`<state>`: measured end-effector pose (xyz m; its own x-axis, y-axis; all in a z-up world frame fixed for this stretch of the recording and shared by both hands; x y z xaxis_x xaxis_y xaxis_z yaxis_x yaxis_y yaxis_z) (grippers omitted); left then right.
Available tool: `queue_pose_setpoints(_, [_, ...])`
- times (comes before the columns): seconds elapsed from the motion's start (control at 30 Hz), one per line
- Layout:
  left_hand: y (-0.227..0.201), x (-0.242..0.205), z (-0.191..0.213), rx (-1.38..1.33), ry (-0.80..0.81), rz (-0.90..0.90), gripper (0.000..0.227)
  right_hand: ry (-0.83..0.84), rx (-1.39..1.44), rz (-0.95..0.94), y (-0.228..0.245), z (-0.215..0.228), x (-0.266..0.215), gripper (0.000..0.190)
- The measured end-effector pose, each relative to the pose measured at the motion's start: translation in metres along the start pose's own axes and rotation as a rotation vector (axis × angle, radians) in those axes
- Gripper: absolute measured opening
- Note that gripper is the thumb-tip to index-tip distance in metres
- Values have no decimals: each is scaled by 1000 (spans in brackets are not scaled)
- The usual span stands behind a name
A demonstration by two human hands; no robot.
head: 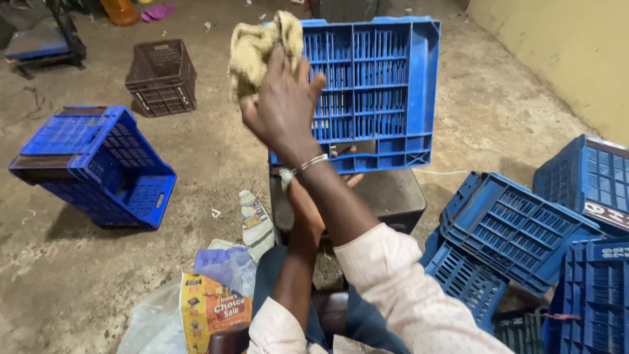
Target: The person wipes the exterior and interior surfaces of a blue plastic crate using a cloth. They rotate the crate to access different sides and continue wiping until the clip ends.
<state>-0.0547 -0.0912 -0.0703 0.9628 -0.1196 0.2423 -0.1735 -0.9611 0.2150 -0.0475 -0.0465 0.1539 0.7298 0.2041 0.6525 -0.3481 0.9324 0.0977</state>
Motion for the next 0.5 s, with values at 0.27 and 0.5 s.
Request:
queue_pose_setpoints(0.27, [5,-9,-8,507,170,-58,77,56,209,13,-31,22,-107,76])
queue_pose_setpoints(0.5, [-2,-14,-5,6,57,60,116,-314,138,-265,-155,29,-124,58])
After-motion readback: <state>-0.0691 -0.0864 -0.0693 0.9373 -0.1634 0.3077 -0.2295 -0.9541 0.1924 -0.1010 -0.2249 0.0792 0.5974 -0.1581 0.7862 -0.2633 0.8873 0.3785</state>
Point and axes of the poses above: each hand's wrist, its own x-axis towards the middle knuckle, its own z-axis out of the back of the hand, y = z × x, the point moved 7 cm from there along x, towards the middle knuckle, and after that the axes turned 9 degrees about -x, right-handed, at the moved point
